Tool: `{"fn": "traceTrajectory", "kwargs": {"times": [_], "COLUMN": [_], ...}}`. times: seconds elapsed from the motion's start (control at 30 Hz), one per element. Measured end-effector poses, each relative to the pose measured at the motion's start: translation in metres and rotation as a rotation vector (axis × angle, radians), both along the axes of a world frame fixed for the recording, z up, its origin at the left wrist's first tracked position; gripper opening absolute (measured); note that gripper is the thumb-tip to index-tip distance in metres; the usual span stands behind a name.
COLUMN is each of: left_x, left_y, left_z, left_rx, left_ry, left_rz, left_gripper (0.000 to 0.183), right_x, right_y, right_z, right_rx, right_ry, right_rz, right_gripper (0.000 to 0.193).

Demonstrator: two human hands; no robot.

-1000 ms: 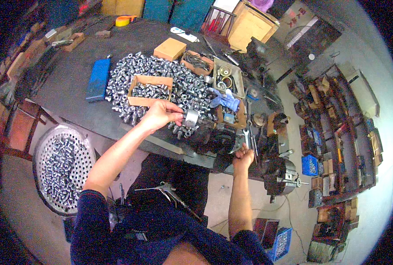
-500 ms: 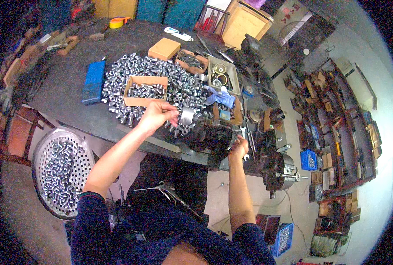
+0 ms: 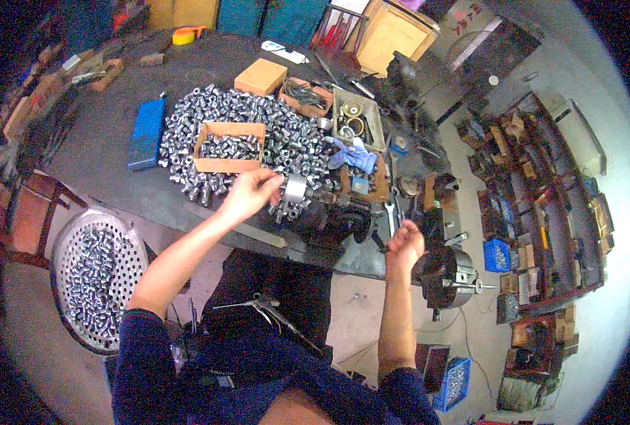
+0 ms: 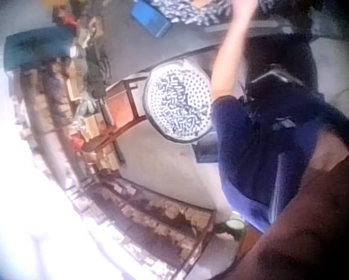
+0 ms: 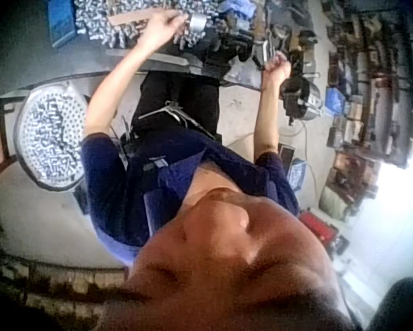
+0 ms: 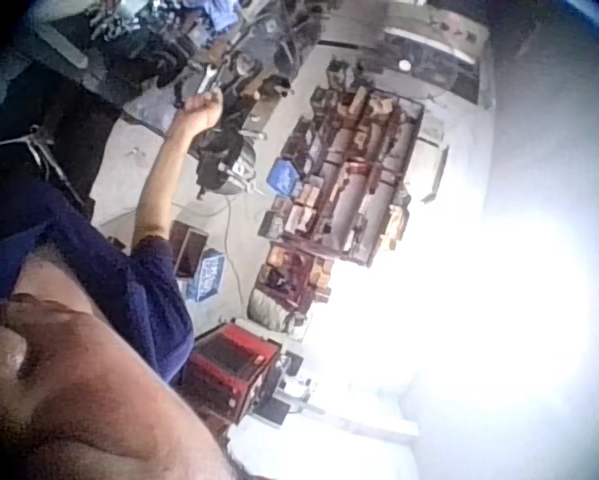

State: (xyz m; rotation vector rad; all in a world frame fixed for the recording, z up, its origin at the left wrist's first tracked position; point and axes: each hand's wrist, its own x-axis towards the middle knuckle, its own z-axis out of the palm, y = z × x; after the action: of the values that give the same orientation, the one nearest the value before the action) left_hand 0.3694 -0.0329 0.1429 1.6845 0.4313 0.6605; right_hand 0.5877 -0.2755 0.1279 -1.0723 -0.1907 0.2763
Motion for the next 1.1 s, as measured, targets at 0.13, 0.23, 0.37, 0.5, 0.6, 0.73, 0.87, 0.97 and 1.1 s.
{"fn": "traceTrajectory", "kwargs": {"times": [0.13, 0.23, 0.37, 0.5, 0.6, 0.73, 0.87, 0.97, 1.1], "left_x": [0.010, 0.010, 0.012, 0.012, 0.012, 0.013, 0.014, 0.018, 0.011], "left_y": [-0.005, -0.009, -0.010, -0.010, -0.008, -0.010, -0.007, -0.005, 0.008], "left_z": [-0.015, -0.009, -0.004, -0.007, -0.009, -0.004, -0.007, -0.004, -0.016], "left_rx": [0.454, 0.586, 0.649, 0.644, 0.646, 0.679, 0.634, 0.636, 0.563], "left_ry": [0.080, 0.071, 0.082, 0.113, 0.133, 0.113, 0.140, 0.111, 0.216], "left_rz": [0.266, 0.338, 0.349, 0.331, 0.331, 0.330, 0.311, 0.259, 0.259], "left_gripper": [0.032, 0.031, 0.030, 0.031, 0.031, 0.034, 0.033, 0.034, 0.036], "right_x": [0.038, 0.052, 0.075, 0.075, 0.034, 0.020, 0.040, 0.100, 0.064], "right_y": [0.026, 0.060, 0.078, 0.068, 0.034, 0.010, 0.044, 0.053, 0.081], "right_z": [0.018, 0.020, -0.026, -0.078, -0.082, -0.068, -0.082, -0.092, -0.007], "right_rx": [0.053, 0.080, -0.144, -0.437, -0.257, -0.127, -0.078, -0.382, -0.177], "right_ry": [-0.054, -0.051, -0.081, -0.026, 0.123, 0.205, 0.330, -0.304, -0.141], "right_rz": [0.083, 0.033, -0.139, -0.284, -0.094, 0.038, -0.019, -0.067, -0.058], "right_gripper": [0.023, 0.021, 0.022, 0.021, 0.020, 0.021, 0.020, 0.019, 0.018]}}
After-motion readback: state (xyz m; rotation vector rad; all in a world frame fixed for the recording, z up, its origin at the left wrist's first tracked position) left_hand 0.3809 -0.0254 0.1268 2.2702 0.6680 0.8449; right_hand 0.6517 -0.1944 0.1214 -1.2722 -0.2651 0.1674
